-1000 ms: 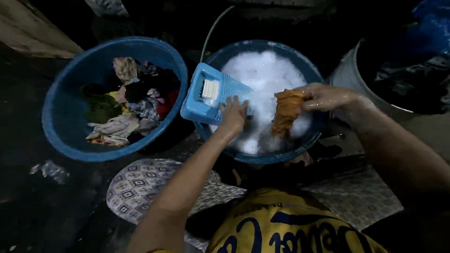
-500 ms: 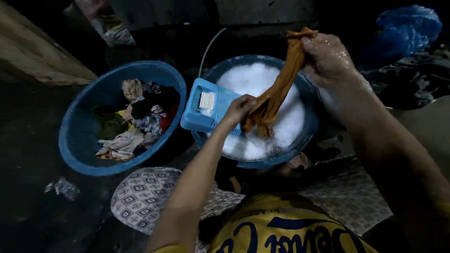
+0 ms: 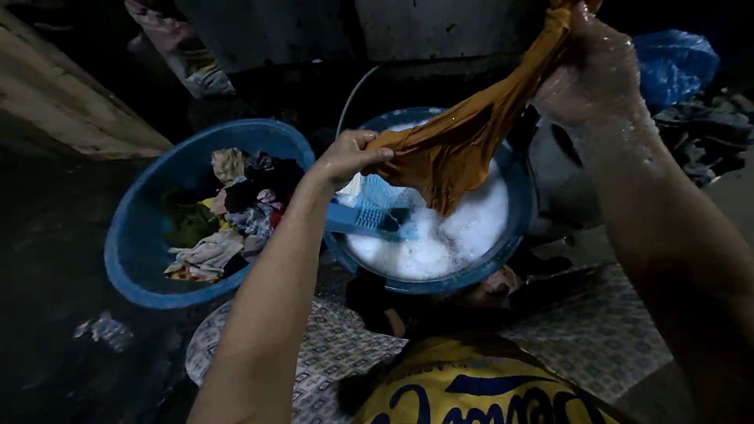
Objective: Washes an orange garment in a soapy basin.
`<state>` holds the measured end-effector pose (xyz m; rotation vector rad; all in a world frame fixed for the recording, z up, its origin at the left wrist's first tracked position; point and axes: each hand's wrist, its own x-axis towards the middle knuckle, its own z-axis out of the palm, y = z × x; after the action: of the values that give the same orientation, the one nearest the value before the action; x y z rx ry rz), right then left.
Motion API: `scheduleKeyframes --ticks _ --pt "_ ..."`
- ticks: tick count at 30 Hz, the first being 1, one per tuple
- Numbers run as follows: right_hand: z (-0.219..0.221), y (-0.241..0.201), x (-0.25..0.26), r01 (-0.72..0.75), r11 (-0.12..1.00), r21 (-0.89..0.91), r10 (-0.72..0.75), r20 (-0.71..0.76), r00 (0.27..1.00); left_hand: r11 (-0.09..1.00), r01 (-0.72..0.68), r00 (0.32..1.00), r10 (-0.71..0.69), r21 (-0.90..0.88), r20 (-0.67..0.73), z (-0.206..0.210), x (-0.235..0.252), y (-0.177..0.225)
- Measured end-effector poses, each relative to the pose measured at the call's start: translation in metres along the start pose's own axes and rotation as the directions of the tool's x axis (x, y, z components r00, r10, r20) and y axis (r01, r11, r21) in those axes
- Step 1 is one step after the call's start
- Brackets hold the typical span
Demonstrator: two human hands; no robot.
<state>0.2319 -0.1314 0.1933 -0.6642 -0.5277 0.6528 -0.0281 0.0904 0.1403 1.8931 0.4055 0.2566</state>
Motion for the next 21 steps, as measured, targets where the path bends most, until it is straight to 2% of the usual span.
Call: scheduleKeyframes --ticks 2,4,8,10,11,12,13,14,15,16,17,18,19,20,21 --pt "-0.004 -0.003 -0.001 0.002 1.000 0.031 -0.003 0.021 1.000 0.965 -0.017 1.000 0.019 -0.263 0.004 0.001 -0.002 -0.007" --pt "-0.008 -0.004 -0.001 0.021 0.999 0.041 -0.023 0.051 0.998 0.876 -0.032 0.999 0.043 -0.480 0.011 0.008 -0.004 -0.012" --pt "-0.018 0.000 -0.002 0.028 0.989 0.148 -0.029 0.007 1.000 0.731 -0.108 0.990 0.140 -0.674 -0.007 0.024 -0.005 -0.019" --pt "-0.034 0.007 -0.001 -0.003 0.992 0.129 -0.007 0.076 0.997 0.600 -0.163 0.985 0.143 -0.784 -0.095 0.033 -0.005 -0.029" --pt "-0.045 0.012 -0.001 -0.005 0.997 0.071 -0.004 0.131 0.991 0.496 -0.184 0.983 0.098 -0.848 -0.156 0.039 -0.005 -0.040" --pt "-0.057 0.020 -0.001 0.009 1.000 -0.008 -0.008 0.169 0.986 0.420 -0.185 0.978 -0.007 -0.888 -0.207 0.048 -0.005 -0.053" --pt "-0.070 0.030 -0.002 0.021 0.992 -0.124 0.000 0.170 0.985 0.409 -0.118 0.968 -0.156 -0.905 -0.197 0.057 -0.007 -0.071" --pt "-0.083 0.042 -0.007 0.024 0.948 -0.317 0.012 0.112 0.994 0.425 0.030 0.953 -0.284 -0.905 -0.102 0.066 -0.011 -0.094" --pt "-0.095 0.055 -0.013 -0.009 0.820 -0.573 0.030 0.027 0.999 0.479 0.209 0.918 -0.396 -0.853 0.003 0.079 -0.016 -0.118" --pt "-0.108 0.066 -0.019 -0.072 0.581 -0.811 0.069 -0.039 0.997 0.563 0.361 0.867 -0.496 -0.744 0.046 0.093 -0.020 -0.138" --pt "-0.119 0.077 -0.023 -0.123 0.338 -0.933 0.135 -0.081 0.988 0.621 0.471 0.831 -0.551 -0.626 0.078 0.105 -0.025 -0.151" --pt "-0.126 0.091 -0.030 -0.145 0.155 -0.977 0.192 -0.114 0.975 0.666 0.545 0.804 -0.587 -0.509 0.092 0.115 -0.028 -0.159" --pt "-0.128 0.104 -0.040 -0.152 0.062 -0.986 0.237 -0.134 0.962 0.704 0.591 0.783 -0.618 -0.394 0.072 0.126 -0.029 -0.166" --pt "-0.127 0.117 -0.053 -0.164 0.057 -0.985 0.286 -0.141 0.948 0.726 0.617 0.769 -0.638 -0.303 0.039 0.134 -0.028 -0.172" --pt "-0.125 0.129 -0.066 -0.165 0.099 -0.981 0.336 -0.123 0.934 0.735 0.626 0.762 -0.647 -0.262 0.005 0.139 -0.027 -0.174"
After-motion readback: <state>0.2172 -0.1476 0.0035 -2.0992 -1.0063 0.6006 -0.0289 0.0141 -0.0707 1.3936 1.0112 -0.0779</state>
